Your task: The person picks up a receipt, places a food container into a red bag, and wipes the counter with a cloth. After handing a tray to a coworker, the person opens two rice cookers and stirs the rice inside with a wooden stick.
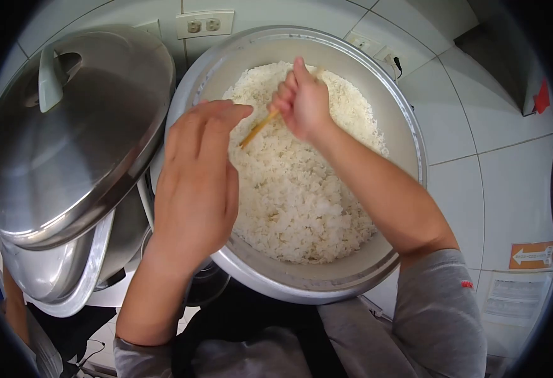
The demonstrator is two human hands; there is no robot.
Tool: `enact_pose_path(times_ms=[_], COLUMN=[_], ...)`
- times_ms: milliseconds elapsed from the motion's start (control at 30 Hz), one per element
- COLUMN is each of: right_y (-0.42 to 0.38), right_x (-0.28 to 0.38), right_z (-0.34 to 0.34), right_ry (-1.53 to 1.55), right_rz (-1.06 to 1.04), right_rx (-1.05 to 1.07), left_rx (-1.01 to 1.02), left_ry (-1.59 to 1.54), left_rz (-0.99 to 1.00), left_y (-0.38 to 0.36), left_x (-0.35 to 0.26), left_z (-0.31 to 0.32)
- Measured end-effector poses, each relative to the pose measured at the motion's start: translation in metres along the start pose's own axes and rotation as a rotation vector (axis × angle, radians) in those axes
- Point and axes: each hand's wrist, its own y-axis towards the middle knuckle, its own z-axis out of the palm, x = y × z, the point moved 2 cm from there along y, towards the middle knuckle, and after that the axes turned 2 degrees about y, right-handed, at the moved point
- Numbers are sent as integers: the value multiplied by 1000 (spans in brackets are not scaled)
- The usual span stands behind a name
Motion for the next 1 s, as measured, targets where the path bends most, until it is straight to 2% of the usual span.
enact_pose_path(times_ms=[67, 133, 167, 233, 267, 333, 400, 433, 500, 533, 600, 633, 700, 733, 800, 867, 900, 1000], right_y=[-34, -79, -93, -111, -108, -91, -66, -70, -86, -92, -104, -111, -124, -124, -118, -92, -88, -74], right_x=[-10, 1, 6, 8, 16, 37, 35, 24, 0, -2, 1, 6, 13, 18, 44, 57, 45, -5], right_z=[-16, -30, -37, -42, -27, 27, 58, 65, 68, 60, 32, 16, -7, -4, 21, 47, 54, 65], right_ry=[198, -323, -321, -182, -181, -659, -189, -182, -671, -668, -652, -652, -564, -567, -1020, -891, -884, -337], right_rz=[140, 390, 390, 793, 795, 434, 288, 284, 83, 88, 342, 342, 629, 631, 493, 235, 237, 222], right_rx=[170, 76, 69, 204, 209, 429, 564, 558, 569, 565, 534, 531, 496, 497, 637, 433, 427, 313], left_rx=[-52, -67, -83, -89, -93, -87, -75, -97, -111, -90, -67, -61, -59, -62, -66, -90, -82, -188], left_ry=[37, 43, 54, 69, 94, 99, 100, 117, 132, 157, 182, 188, 193, 183, 176, 179, 178, 123], left_rz=[-32, -37, -37, -49, -69, -77, -79, -80, -76, -94, -115, -113, -114, -125, -133, -120, -116, -114], left_y=[-2, -3, -3, -5, -5, -4, -5, -6, -6, -5, -7, -6, -7, -7, -6, -5, -7, -7], left_x=[3, 5, 5, 3, 2, 1, 1, 4, 5, 4, 4, 4, 5, 4, 3, 1, 1, 1], left_z=[-3, -3, -4, -7, -8, -7, -3, -1, 1, 1, 1, 0, 1, 1, 2, 2, 3, 4])
